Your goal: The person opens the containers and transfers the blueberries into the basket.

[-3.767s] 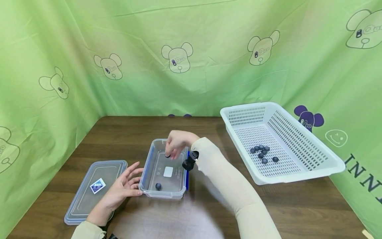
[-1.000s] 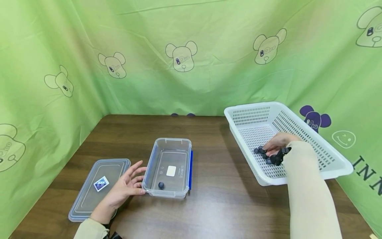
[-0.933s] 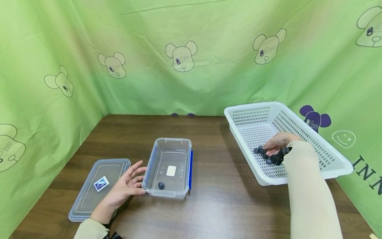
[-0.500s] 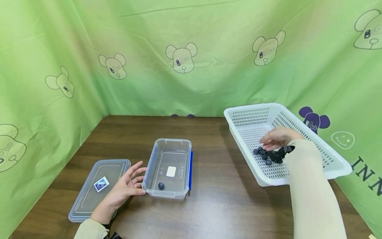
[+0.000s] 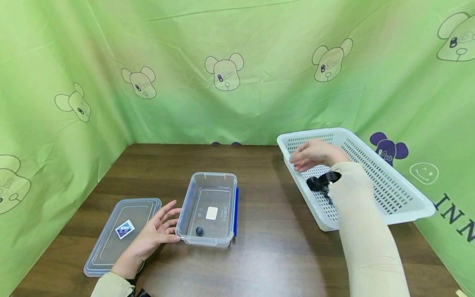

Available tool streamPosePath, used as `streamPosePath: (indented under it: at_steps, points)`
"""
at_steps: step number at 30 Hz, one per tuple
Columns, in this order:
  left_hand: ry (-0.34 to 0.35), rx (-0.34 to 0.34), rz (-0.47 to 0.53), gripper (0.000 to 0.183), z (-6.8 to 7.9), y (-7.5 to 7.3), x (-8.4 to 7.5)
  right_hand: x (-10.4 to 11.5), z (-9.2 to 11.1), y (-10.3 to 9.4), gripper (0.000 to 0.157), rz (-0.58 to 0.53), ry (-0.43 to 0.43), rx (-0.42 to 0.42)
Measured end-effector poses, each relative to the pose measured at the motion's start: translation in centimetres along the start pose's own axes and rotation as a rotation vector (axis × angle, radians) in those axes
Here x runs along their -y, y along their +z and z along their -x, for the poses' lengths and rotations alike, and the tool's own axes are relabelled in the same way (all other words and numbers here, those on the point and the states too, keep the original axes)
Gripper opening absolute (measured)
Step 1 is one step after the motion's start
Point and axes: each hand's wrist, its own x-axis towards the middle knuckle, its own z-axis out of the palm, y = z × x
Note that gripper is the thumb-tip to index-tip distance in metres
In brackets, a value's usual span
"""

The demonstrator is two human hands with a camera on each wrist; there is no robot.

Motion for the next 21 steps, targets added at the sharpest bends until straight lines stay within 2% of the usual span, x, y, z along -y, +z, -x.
streamPosePath:
  at_steps: [7, 14, 21]
  points:
    - [-0.009, -0.003, -0.005, 0.108, 0.0, 0.0, -0.1, 2.7, -2.8, 5.0, 0.031, 0.096, -0.074, 0.073]
    - [0.0, 0.006, -0.011, 0.106, 0.0, 0.0, -0.1, 4.2, -5.5, 9.7, 0.021, 0.12, -0.095, 0.153]
    - [-0.007, -0.002, -0.012, 0.106, 0.0, 0.1, -0.1, 5.2, -7.0, 14.9, 0.015, 0.141, -0.096, 0.257]
